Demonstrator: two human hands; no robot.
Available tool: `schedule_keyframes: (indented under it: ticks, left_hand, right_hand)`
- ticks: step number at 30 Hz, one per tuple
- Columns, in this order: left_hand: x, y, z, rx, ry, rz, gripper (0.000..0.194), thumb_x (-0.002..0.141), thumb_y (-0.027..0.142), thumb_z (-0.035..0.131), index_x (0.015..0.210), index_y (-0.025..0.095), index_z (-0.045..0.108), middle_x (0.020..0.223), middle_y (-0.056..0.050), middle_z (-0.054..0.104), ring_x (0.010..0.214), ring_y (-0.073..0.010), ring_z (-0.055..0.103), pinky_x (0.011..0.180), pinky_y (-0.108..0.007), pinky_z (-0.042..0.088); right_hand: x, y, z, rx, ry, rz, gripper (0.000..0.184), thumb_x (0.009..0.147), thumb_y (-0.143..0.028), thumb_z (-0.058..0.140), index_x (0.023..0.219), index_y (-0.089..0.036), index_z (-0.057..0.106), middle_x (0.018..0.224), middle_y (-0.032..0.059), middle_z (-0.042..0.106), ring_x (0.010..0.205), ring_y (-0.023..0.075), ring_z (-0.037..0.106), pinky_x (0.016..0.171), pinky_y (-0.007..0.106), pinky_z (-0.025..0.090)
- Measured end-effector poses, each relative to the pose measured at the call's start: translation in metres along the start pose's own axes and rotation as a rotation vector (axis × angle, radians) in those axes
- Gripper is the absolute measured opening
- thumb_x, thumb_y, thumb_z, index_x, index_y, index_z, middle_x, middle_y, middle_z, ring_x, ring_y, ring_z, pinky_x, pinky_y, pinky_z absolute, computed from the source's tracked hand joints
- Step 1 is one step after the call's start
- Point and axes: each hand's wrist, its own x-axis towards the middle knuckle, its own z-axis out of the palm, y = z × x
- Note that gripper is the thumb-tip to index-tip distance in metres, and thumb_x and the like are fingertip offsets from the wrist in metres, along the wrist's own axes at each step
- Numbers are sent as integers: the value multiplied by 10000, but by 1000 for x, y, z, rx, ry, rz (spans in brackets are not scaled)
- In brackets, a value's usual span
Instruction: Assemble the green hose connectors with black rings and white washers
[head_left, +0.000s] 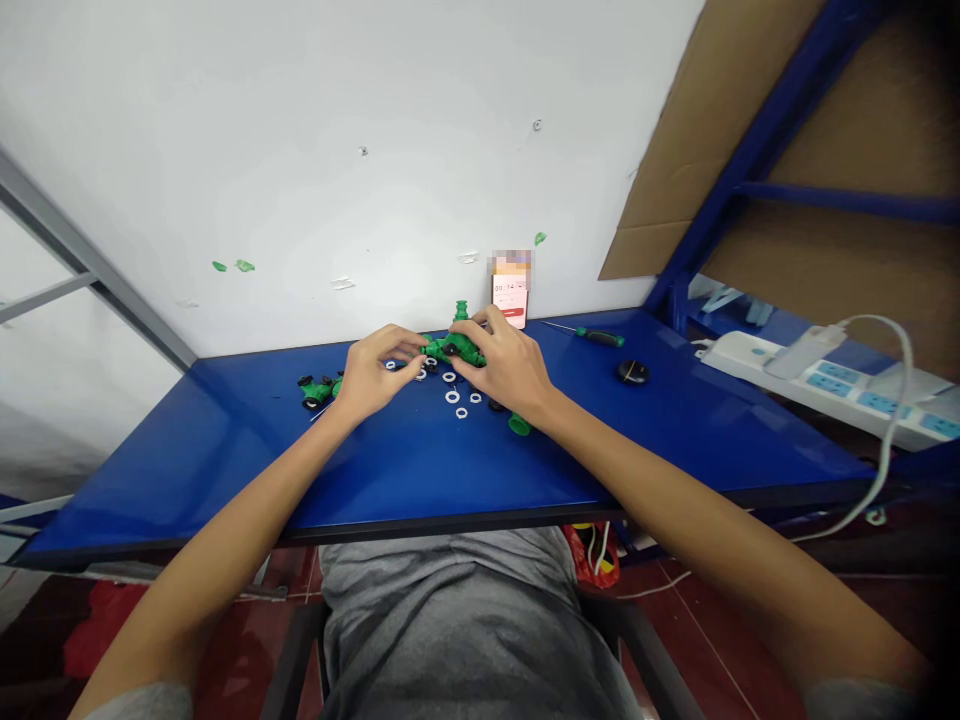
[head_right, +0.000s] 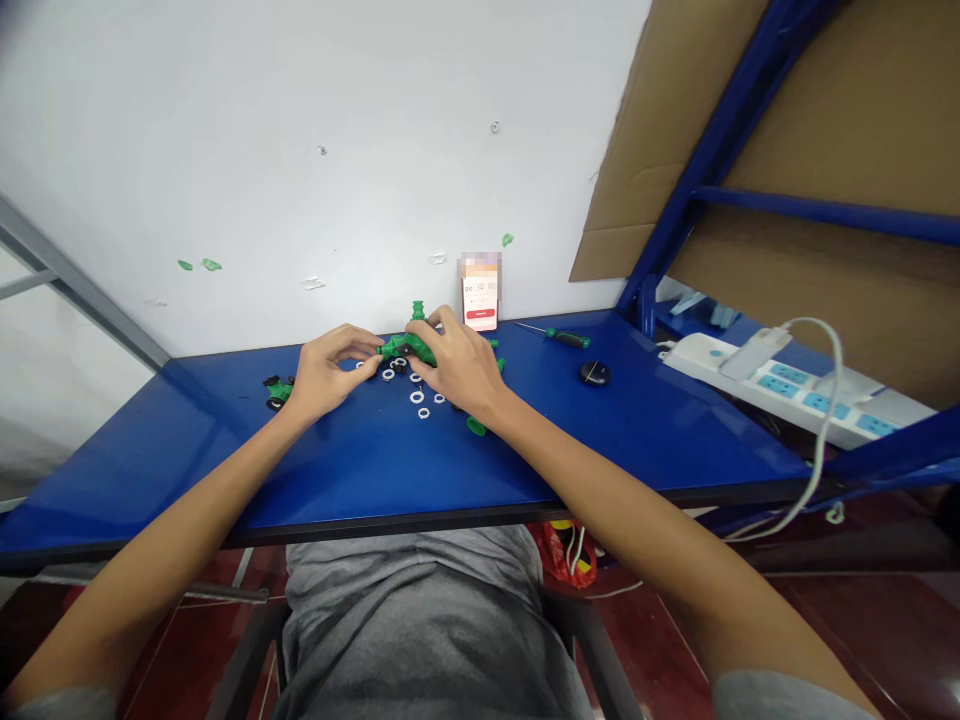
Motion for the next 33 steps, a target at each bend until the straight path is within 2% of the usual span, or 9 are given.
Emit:
schedule_keyframes:
  ticks: [8,11,14,16,22,29,33]
  left_hand:
    - [1,-5,0,-98,1,-3,129,899,314,799,927,192,769,1047,-79,775,990,-211,757,937,-394,671]
    - [2,-6,-2,-136,-39,-50,178,904,319,804,1033,197,786,1098,-80,770,1002,-201,757,961,-381,669]
    - [2,-6,-2,-172,-61,-107,367,882,308,836,1224,201,758,1143,-77,765,1030,-190,755,997,-370,666]
    - [3,-5,-2,-193,-61,-137,429,864,306,853,1261,193,733,1130,-75,770,1032,-191,760,1013,-377,668]
    - [3,-2,-2,-153,-54,-142,298,863,302,829,1123,180,748,1083,-73,773,987,-189,766,968,-367,677]
    - [4,-5,-5,-108,-75,-181,218,860,271,817,1051,189,751,912,-39,762,887,-179,760,888,-348,670]
    - [3,-8,-4,-102,-62,-156,204,864,295,817,1028,187,761,900,-43,767,879,-181,758,877,-343,668]
  right_hand:
    - [-1,1,2,-14,-15,-6,293,1023,-348,655,1298,-265,710,1229,113,674,893,244,683,649,354,505]
    - [0,1,1,-16,-19,-1,304,1022,-352,653,1306,-259,707,1229,116,673,885,246,679,643,358,503]
    - [0,1,1,-27,-9,0,313,1020,-361,657,1310,-254,709,1229,114,676,878,244,684,638,354,503]
    - [0,1,1,-29,-8,-1,316,1022,-367,656,1314,-257,707,1228,113,676,875,242,684,638,351,503]
    - [-1,2,2,-5,-8,2,304,1022,-348,650,1305,-255,706,1234,117,670,893,245,681,654,361,521]
    - [0,1,2,-4,-5,-4,309,1017,-349,653,1305,-256,715,1222,118,669,890,244,680,633,360,520]
    - [0,-1,0,8,-45,21,312,1003,-343,666,1296,-257,728,1239,112,661,780,199,651,580,336,489]
